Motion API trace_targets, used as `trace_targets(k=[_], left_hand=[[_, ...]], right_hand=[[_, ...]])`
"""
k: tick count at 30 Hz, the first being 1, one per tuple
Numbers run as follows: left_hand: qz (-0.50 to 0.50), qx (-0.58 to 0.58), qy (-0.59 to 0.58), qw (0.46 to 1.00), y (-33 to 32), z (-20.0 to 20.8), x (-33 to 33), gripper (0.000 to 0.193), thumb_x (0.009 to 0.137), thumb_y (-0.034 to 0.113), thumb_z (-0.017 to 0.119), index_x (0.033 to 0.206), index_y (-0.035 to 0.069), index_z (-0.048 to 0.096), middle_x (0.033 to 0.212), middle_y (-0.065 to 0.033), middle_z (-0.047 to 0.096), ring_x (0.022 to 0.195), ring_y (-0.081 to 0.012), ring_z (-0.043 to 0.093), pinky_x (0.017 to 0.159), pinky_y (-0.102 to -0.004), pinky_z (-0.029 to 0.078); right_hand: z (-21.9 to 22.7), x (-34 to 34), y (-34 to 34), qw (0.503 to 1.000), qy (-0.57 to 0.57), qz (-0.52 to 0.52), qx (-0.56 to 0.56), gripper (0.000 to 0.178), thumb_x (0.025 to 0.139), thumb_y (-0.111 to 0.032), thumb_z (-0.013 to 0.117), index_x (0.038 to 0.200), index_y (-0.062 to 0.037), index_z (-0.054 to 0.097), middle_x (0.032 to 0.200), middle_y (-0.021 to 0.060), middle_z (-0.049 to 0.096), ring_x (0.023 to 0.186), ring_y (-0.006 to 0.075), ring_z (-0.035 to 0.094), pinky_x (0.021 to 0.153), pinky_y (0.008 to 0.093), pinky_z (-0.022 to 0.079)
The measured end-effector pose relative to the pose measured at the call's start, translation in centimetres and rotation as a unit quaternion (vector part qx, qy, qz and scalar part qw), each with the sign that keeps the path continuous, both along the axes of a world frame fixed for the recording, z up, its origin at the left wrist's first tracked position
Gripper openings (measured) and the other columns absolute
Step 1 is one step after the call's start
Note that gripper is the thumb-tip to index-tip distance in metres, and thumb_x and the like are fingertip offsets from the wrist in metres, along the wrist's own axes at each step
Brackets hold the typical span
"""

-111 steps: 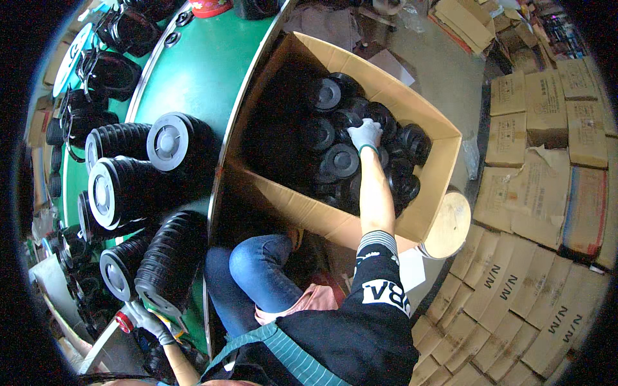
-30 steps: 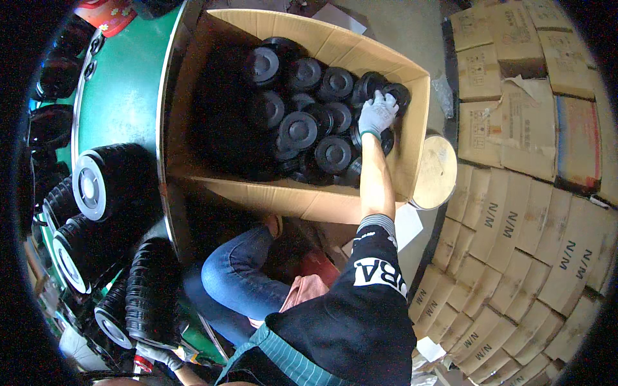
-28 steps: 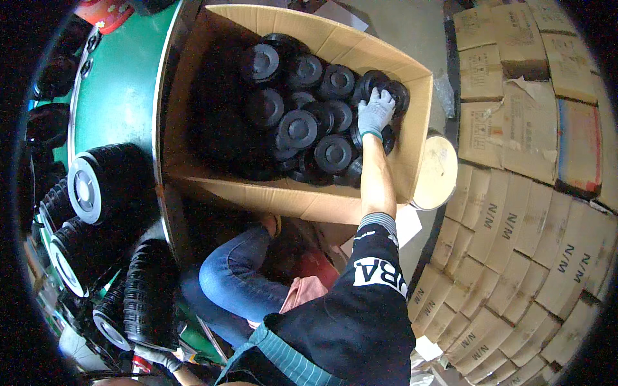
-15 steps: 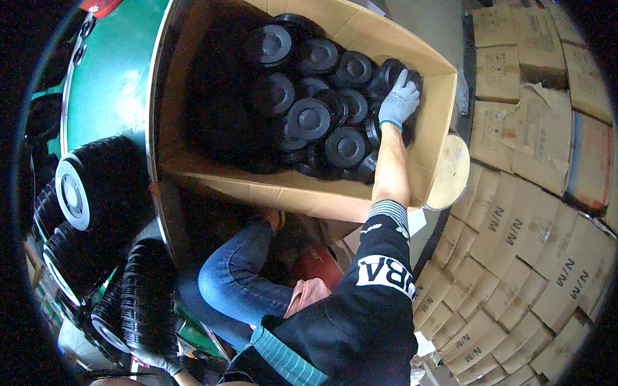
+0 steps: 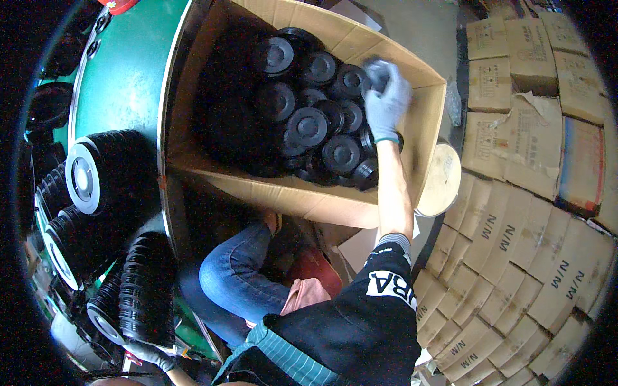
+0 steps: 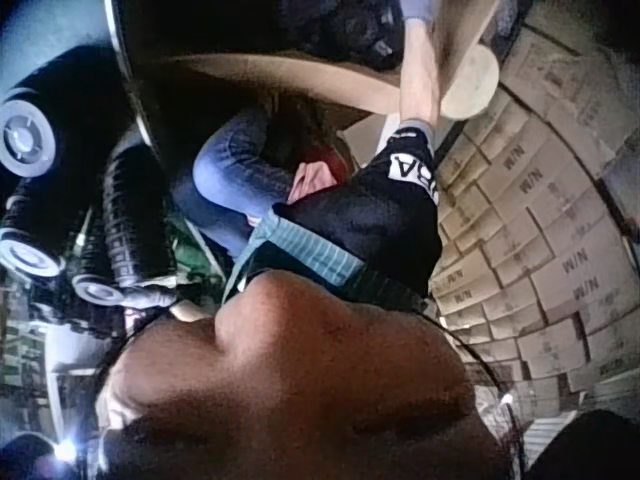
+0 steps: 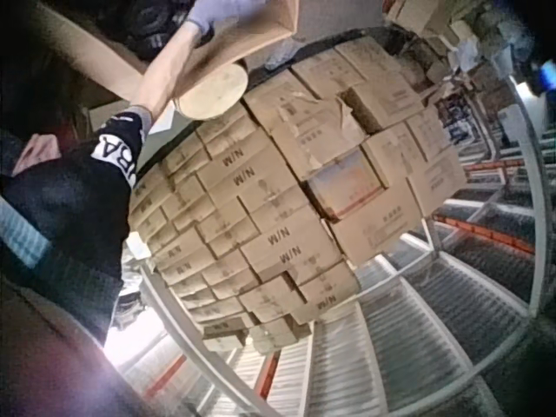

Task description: The person sits on the floor and repeatedly picks up black plastic containers, places lids on them, and uses a metal rod to press the lids into place. The person then places the assembled containers into a cardboard box.

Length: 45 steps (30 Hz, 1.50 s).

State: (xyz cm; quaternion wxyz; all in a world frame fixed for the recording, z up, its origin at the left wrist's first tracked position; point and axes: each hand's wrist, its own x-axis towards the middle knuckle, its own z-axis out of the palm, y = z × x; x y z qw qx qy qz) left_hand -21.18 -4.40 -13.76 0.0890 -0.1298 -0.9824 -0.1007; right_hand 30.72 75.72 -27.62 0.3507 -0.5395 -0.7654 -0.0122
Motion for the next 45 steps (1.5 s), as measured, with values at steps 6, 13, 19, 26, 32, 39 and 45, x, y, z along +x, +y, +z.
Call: trace_targets(k=[6, 13, 19, 26, 32, 39, 45], left_hand=[[-0.008, 0.006, -0.004, 1.000, 0.2, -0.5, -0.2, 0.041, 0.114, 0.018, 0.044, 0.145, -0.006, 0.057, 0.142, -0.0233, 0.062, 0.127, -0.0373, 0.058, 0.112, -0.0429, 0.046], [0.007, -0.003, -0.003, 1.000, -1.6, -0.8, 1.9, 0.041, 0.114, 0.018, 0.044, 0.146, -0.006, 0.056, 0.144, -0.0229, 0.061, 0.128, -0.0369, 0.058, 0.113, -0.0428, 0.046], [-0.015, -0.016, -0.019, 1.000, -0.5, 0.5, 0.2, 0.041, 0.114, 0.018, 0.045, 0.147, -0.005, 0.056, 0.145, -0.0226, 0.061, 0.129, -0.0366, 0.057, 0.114, -0.0427, 0.045], [0.005, 0.005, -0.026, 1.000, -2.3, -1.3, 3.1, 0.042, 0.114, 0.018, 0.045, 0.147, -0.005, 0.056, 0.146, -0.0222, 0.060, 0.131, -0.0362, 0.057, 0.114, -0.0427, 0.045], [-0.046, -0.003, -0.036, 0.998, 1.6, -0.5, -2.5, 0.042, 0.114, 0.017, 0.045, 0.148, -0.005, 0.055, 0.148, -0.0219, 0.060, 0.132, -0.0359, 0.057, 0.115, -0.0426, 0.044], [0.026, 0.000, -0.027, 0.999, -3.5, 0.5, 6.1, 0.042, 0.114, 0.017, 0.045, 0.149, -0.005, 0.055, 0.149, -0.0215, 0.059, 0.134, -0.0355, 0.056, 0.116, -0.0425, 0.044], [-0.034, 0.000, -0.038, 0.999, -0.4, -0.5, -0.2, 0.043, 0.114, 0.017, 0.045, 0.149, -0.005, 0.054, 0.150, -0.0211, 0.058, 0.135, -0.0352, 0.056, 0.116, -0.0424, 0.043]], right_hand=[[-2.2, -9.8, 5.7, 0.931, -0.181, 0.193, -0.251, 0.052, 0.078, -0.005, 0.067, 0.129, -0.0125, 0.070, 0.158, 0.0232, 0.049, 0.139, 0.0435, 0.055, 0.118, 0.0494, 0.046], [-4.3, -15.0, 12.2, 0.842, -0.351, 0.221, -0.344, 0.084, 0.081, -0.014, 0.067, 0.162, -0.0094, 0.048, 0.175, 0.0230, 0.026, 0.152, 0.0414, 0.045, 0.127, 0.0429, 0.039], [-5.2, -13.5, 11.5, 0.853, -0.356, 0.197, -0.327, 0.086, 0.081, -0.018, 0.068, 0.162, 0.0005, 0.042, 0.172, 0.0245, 0.031, 0.152, 0.0409, 0.044, 0.127, 0.0432, 0.038], [0.6, -11.2, 9.7, 0.870, -0.297, 0.259, -0.296, 0.074, 0.081, -0.017, 0.067, 0.153, -0.0052, 0.056, 0.155, 0.0273, 0.053, 0.139, 0.0413, 0.057, 0.120, 0.0455, 0.045], [1.9, -2.3, -1.3, 0.903, -0.171, 0.154, -0.362, 0.078, 0.079, -0.015, 0.066, 0.156, -0.0198, 0.057, 0.138, 0.0275, 0.064, 0.130, 0.0421, 0.062, 0.114, 0.0487, 0.048], [-0.3, -4.9, -7.2, 0.960, -0.037, 0.150, -0.234, 0.088, 0.084, -0.007, 0.075, 0.165, -0.0112, 0.041, 0.150, 0.0211, 0.057, 0.137, 0.0406, 0.055, 0.119, 0.0482, 0.042], [-1.5, -2.7, -7.5, 0.746, 0.321, 0.138, -0.567, 0.065, 0.085, 0.002, 0.068, 0.150, 0.0036, 0.056, 0.144, 0.0144, 0.065, 0.126, 0.0224, 0.065, 0.107, 0.0349, 0.052]])
